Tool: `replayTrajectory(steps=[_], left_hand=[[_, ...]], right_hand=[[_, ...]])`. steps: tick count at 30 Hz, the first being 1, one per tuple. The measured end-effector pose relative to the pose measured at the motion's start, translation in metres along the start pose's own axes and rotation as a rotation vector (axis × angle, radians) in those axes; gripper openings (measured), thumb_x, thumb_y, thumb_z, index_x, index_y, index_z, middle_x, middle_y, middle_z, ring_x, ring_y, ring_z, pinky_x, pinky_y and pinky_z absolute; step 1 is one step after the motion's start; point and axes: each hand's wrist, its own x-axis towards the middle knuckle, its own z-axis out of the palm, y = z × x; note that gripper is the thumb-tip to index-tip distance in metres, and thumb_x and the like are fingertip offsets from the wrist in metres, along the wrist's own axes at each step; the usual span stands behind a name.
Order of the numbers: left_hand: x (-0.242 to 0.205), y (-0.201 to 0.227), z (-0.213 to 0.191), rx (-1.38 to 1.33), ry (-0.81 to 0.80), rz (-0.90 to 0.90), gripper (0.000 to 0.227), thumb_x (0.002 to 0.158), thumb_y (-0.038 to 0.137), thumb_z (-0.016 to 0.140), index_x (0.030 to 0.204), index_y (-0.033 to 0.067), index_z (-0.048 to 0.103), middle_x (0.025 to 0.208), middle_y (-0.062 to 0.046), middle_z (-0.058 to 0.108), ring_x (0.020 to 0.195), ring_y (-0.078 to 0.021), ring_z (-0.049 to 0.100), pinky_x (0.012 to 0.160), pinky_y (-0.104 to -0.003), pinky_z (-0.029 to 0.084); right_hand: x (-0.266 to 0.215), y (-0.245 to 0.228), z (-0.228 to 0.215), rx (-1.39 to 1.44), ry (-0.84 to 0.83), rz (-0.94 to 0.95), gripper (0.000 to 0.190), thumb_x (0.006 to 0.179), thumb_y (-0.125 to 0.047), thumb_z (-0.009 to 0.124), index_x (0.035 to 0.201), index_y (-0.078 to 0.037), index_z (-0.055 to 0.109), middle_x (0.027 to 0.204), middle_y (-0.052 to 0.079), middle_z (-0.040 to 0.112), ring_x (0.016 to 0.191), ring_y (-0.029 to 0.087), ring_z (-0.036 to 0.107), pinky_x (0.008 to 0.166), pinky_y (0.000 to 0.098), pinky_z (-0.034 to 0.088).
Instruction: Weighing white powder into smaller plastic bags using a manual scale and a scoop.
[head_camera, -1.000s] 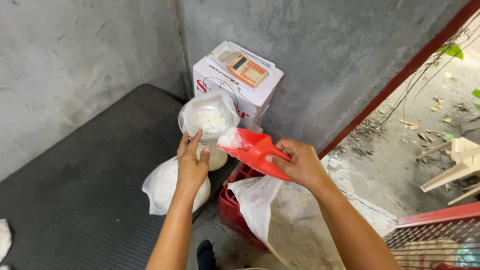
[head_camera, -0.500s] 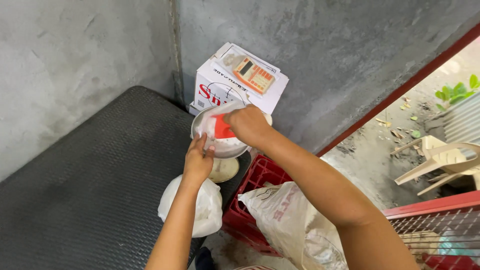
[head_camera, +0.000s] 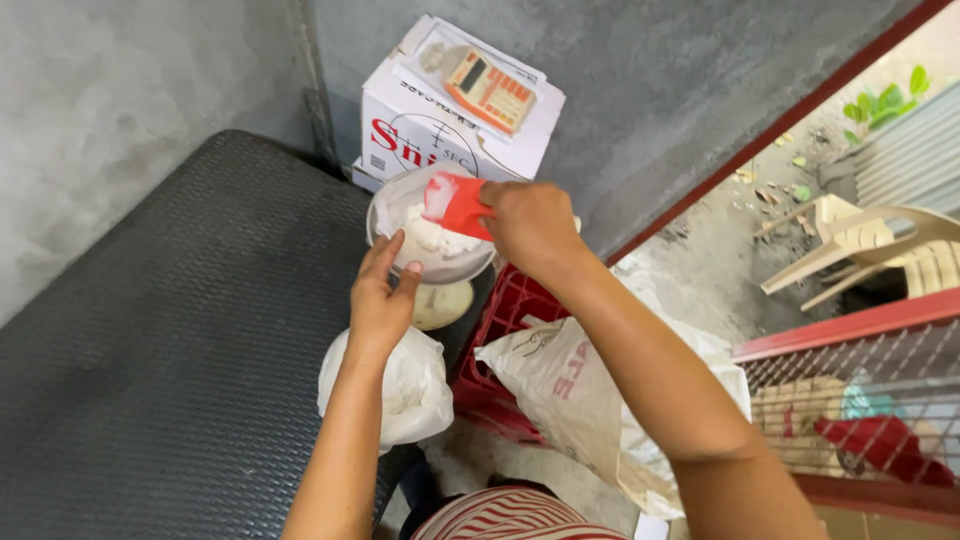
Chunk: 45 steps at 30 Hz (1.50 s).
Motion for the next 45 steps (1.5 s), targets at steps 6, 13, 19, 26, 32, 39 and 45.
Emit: replayTrajectory(steps=[6,13,19,26,32,39,45], left_hand=[[-0.045,0.053,-0.026,-0.120,0.154,-0.011,0.041,0.099,0.010,0.067,0.140,0.0072,0.062,0.154,-0.019,0.053,0.141,-0.0303,0.053,0.112,-0.038,0.043],[-0.121,0.101,0.000,-0.098,0.133,-0.010,0.041,0.098,0.011,0.067,0.138,0.0078,0.063,0.154,-0.017,0.053,0.140,-0.0294,0.052,0.108,-0.038,0.045],[-0.182,0.147,0.050,-0.079,0.063,0.084,0.040,0.098,0.010,0.068,0.137,0.0054,0.064,0.153,-0.019,0.054,0.141,-0.0316,0.052,0.117,-0.040,0.039],[-0.269,0.190,0.102,-0.132,-0.002,0.097,0.041,0.096,0.010,0.068,0.137,0.0060,0.064,0.152,-0.019,0.054,0.140,-0.0308,0.054,0.115,-0.039,0.041],[-0.333,0.219,0.116,-0.052,-0.024,0.122,0.042,0.095,0.011,0.070,0.136,0.0054,0.064,0.152,-0.019,0.054,0.140,-0.0312,0.053,0.116,-0.041,0.040],[-0.351,0.239,0.106,-0.057,-0.050,0.079,0.042,0.096,0.014,0.068,0.137,0.0067,0.064,0.151,-0.016,0.055,0.133,-0.0267,0.056,0.103,-0.036,0.048],[-0.345,0.224,0.093,-0.037,-0.033,0.094,0.043,0.096,0.013,0.068,0.138,0.0061,0.064,0.152,-0.016,0.054,0.131,-0.0243,0.055,0.101,-0.033,0.047]], right_hand=[[-0.090,0.009,0.002,0.564,0.180,0.491,0.020,0.087,-0.015,0.083,0.091,-0.002,0.068,0.072,0.008,0.069,0.062,0.018,0.059,0.058,0.0324,0.050],[-0.187,0.018,-0.009,1.161,0.337,0.672,0.010,0.093,-0.006,0.076,0.089,-0.003,0.067,0.075,-0.002,0.068,0.062,0.001,0.055,0.056,0.0199,0.045],[-0.266,0.020,-0.052,1.272,0.380,0.688,0.007,0.094,-0.004,0.072,0.090,-0.002,0.066,0.076,0.001,0.072,0.061,0.003,0.060,0.056,0.0201,0.050],[-0.397,0.060,-0.068,1.279,0.481,0.737,0.009,0.096,-0.004,0.074,0.091,-0.002,0.066,0.078,0.001,0.070,0.062,0.002,0.057,0.055,0.0206,0.046],[-0.458,0.074,-0.087,1.232,0.516,0.803,0.009,0.093,-0.006,0.073,0.088,-0.002,0.066,0.075,0.000,0.071,0.061,0.002,0.059,0.054,0.0203,0.047],[-0.492,0.076,-0.081,0.849,0.448,0.853,0.019,0.089,-0.009,0.080,0.080,-0.002,0.064,0.064,-0.003,0.060,0.057,0.003,0.047,0.051,0.0234,0.039],[-0.505,0.081,-0.050,0.878,0.401,0.862,0.018,0.087,-0.015,0.080,0.081,-0.004,0.068,0.066,-0.004,0.063,0.060,0.002,0.053,0.054,0.0238,0.045]])
